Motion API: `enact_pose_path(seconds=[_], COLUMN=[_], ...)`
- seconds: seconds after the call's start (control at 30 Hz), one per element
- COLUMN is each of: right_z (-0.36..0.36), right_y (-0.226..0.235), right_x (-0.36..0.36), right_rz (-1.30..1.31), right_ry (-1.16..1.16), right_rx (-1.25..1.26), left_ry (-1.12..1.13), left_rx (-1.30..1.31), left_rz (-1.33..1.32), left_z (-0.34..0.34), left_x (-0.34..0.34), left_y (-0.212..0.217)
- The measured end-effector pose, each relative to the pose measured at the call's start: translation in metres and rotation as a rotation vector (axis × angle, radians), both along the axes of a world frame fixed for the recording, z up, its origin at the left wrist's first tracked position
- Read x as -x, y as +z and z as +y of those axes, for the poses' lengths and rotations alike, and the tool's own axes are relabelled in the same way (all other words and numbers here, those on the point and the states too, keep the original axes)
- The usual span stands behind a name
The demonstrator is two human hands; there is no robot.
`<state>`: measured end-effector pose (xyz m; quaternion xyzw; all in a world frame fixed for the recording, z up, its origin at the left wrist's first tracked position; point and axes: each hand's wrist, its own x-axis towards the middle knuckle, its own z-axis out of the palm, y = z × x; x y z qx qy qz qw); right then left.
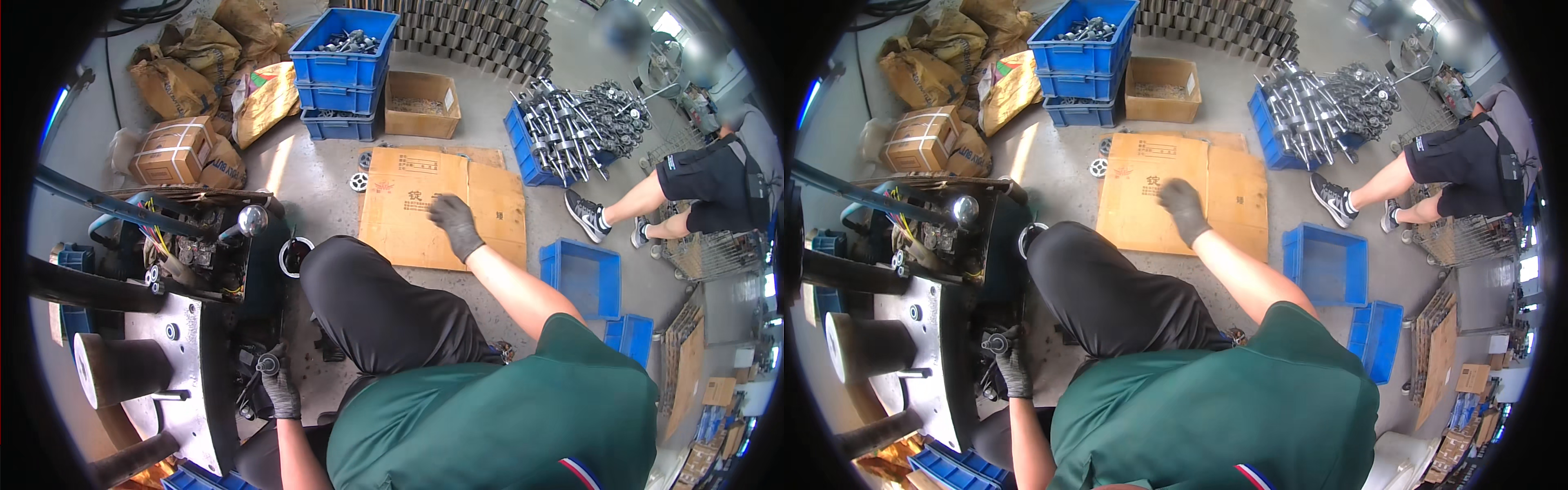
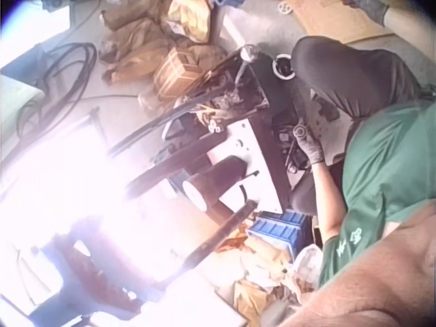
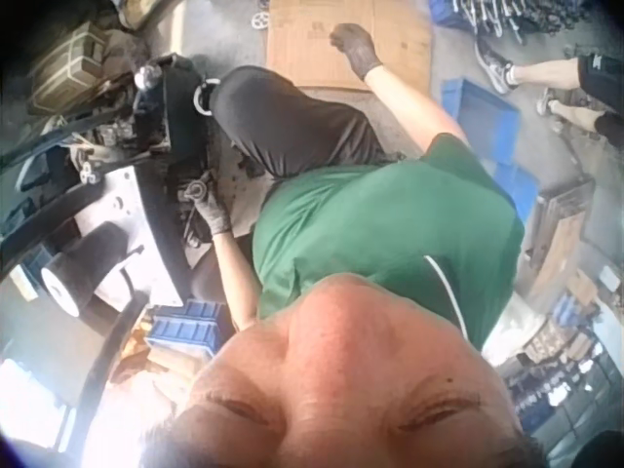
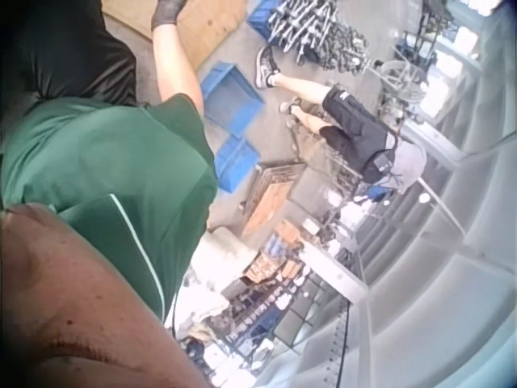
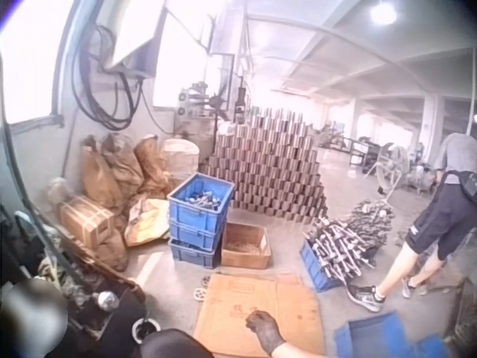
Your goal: Manually assemble and test shock absorber components using industrial machinery.
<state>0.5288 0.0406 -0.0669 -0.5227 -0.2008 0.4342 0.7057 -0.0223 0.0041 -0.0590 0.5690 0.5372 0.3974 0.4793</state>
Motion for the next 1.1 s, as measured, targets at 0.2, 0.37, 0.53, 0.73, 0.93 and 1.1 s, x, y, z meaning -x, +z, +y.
enact_pose_path(seconds=[0.2,0.37,0.53,0.73,0.93,1.1], right_z=[-0.128,-0.129,-0.117,-0.063,-0.075,-0.067], right_y=[-0.226,-0.266,-0.222,-0.082,0.045,0.130], right_x=[-0.049,-0.056,-0.047,-0.062,-0.096,-0.080], right_rz=[0.686,0.908,0.859,0.778,0.703,0.528], right_ry=[-0.401,-0.521,-0.604,-0.412,-0.407,-0.286], right_rx=[0.935,0.549,0.398,0.025,-0.122,-0.335], left_ry=[0.084,0.071,0.124,0.159,0.077,0.091], left_rx=[0.071,0.102,0.201,0.159,0.079,0.068], left_rz=[-0.213,-0.147,-0.173,-0.226,-0.228,-0.264], left_z=[-0.005,-0.005,-0.008,-0.015,-0.010,-0.008], left_x=[0.004,-0.004,-0.001,0.011,0.000,-0.003], left_y=[-0.008,-0.013,-0.013,-0.011,-0.011,-0.010])
